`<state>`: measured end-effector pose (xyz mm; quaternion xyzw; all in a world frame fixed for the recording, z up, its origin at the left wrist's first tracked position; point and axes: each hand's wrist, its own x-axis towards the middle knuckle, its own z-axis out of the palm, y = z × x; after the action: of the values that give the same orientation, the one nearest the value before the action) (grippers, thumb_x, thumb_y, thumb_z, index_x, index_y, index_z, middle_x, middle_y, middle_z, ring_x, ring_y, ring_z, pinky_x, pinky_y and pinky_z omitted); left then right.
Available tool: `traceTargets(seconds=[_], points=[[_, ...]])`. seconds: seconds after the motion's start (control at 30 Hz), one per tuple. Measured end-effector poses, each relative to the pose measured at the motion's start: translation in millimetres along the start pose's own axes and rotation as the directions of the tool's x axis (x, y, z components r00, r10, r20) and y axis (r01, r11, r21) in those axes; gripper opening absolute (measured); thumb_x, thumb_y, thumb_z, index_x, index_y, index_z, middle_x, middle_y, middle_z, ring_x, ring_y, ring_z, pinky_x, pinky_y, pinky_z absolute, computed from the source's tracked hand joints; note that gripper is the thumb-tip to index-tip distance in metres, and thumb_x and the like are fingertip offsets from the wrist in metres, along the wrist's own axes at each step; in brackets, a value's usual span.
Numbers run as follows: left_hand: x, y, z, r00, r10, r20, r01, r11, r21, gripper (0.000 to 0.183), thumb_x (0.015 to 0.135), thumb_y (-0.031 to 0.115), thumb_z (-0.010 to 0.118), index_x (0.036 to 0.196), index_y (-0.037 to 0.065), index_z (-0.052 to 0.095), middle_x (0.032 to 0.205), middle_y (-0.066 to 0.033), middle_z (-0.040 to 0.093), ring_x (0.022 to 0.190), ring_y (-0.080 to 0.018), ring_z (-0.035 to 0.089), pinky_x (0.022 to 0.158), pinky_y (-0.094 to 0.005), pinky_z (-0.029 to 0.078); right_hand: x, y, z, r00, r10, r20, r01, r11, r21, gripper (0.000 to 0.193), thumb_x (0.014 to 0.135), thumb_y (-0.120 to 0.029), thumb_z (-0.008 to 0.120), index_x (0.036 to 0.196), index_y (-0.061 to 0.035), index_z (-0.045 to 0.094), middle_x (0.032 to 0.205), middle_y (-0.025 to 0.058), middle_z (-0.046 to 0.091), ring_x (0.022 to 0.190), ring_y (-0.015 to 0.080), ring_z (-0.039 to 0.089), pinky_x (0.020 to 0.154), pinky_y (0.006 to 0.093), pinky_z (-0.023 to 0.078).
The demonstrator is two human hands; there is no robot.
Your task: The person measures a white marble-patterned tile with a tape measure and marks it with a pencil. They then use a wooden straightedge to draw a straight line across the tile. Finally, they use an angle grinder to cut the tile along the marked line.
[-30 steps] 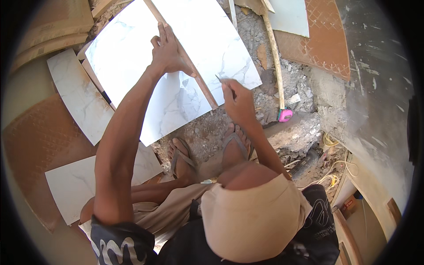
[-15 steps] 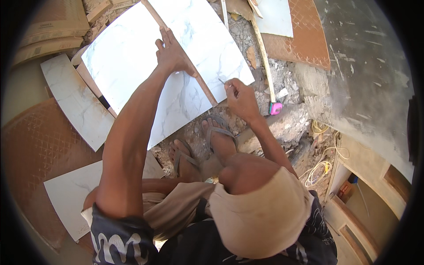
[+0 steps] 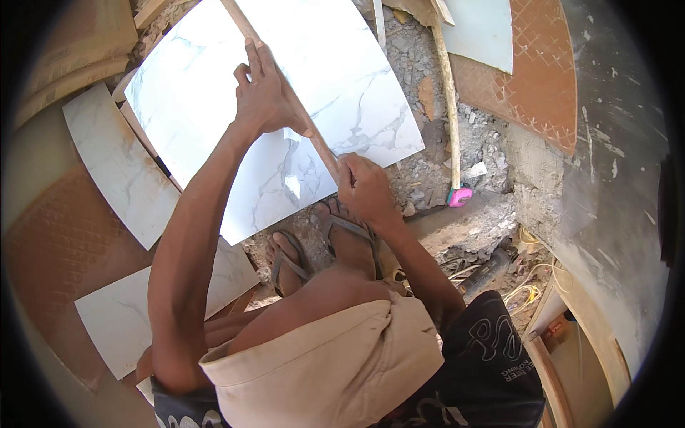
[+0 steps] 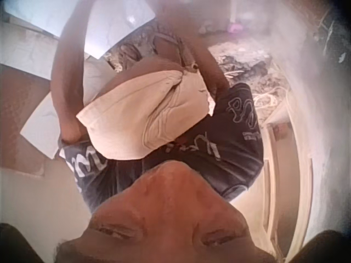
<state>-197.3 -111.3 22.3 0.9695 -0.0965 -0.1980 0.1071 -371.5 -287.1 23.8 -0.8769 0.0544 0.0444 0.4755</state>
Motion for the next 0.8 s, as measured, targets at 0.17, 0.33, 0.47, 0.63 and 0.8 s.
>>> traceTargets(seconds=[0.17, 0.33, 0.47, 0.63, 0.8], points=[[0.1, -8.1, 6.9, 0.997, 0.044, -0.056, -0.04, 0.997, 0.068, 0.172, 0.024, 0.053, 0.1, 0.153, -0.012, 0.006, 0.159, -0.038, 0.003, 0.135, -0.0552, 0.022, 0.1, -0.0577, 0.043, 0.3, 6.4, 5.5, 0.997, -0.074, -0.028, 0.074, 0.997, 0.005, 0.01, 0.084, -0.002, 0.057, 0.077, -0.003, 0.051, 0.069, 0.0169, 0.055, 0.068, 0.0383, 0.058, 0.06, 0.0492, 0.044], [0.6, -17.4, 15.3, 0.985, 0.11, -0.136, -0.106, 0.994, 0.041, 0.174, 0.023, 0.056, 0.099, 0.153, -0.011, 0.007, 0.16, -0.0361, 0.003, 0.135, -0.0537, 0.022, 0.102, -0.0598, 0.039, -3.7, 10.5, 10.2, 0.992, -0.109, -0.062, 0.109, 0.994, 0.001, 0.005, 0.084, 0.0, 0.057, 0.081, -0.0015, 0.054, 0.071, 0.0158, 0.056, 0.069, 0.0375, 0.058, 0.062, 0.048, 0.045], [-2.8, -12.2, 12.9, 0.992, 0.066, -0.104, -0.064, 0.998, 0.023, 0.173, 0.024, 0.054, 0.1, 0.155, -0.009, 0.006, 0.162, -0.0327, 0.002, 0.135, -0.0523, 0.023, 0.104, -0.0582, 0.038, 5.9, 5.9, 12.7, 0.983, -0.168, -0.074, 0.166, 0.986, -0.027, 0.004, 0.086, 0.004, 0.06, 0.083, 0.0035, 0.057, 0.072, 0.0205, 0.059, 0.066, 0.0402, 0.059, 0.059, 0.047, 0.046], [-5.5, -1.7, 0.4, 0.999, -0.021, -0.033, 0.021, 1.0, 0.018, 0.173, 0.024, 0.051, 0.1, 0.157, -0.004, 0.004, 0.164, -0.0272, 0.001, 0.135, -0.0485, 0.025, 0.103, -0.0557, 0.038, 48.6, -2.9, 30.5, 0.977, -0.205, -0.065, 0.206, 0.979, 0.001, 0.005, 0.086, 0.004, 0.058, 0.082, 0.0019, 0.057, 0.068, 0.019, 0.056, 0.063, 0.0402, 0.056, 0.057, 0.0473, 0.044], [-7.5, 1.1, -2.5, 0.999, -0.04, -0.03, 0.04, 0.999, 0.006, 0.17, 0.025, 0.045, 0.1, 0.157, -0.004, 0.004, 0.165, -0.0257, 0.001, 0.134, -0.0455, 0.028, 0.102, -0.0549, 0.038, 59.0, -7.2, 34.2, 0.98, -0.194, -0.05, 0.193, 0.981, -0.025, 0.01, 0.086, 0.004, 0.058, 0.077, 0.0009, 0.053, 0.066, 0.0189, 0.054, 0.061, 0.0401, 0.055, 0.056, 0.0479, 0.042]])
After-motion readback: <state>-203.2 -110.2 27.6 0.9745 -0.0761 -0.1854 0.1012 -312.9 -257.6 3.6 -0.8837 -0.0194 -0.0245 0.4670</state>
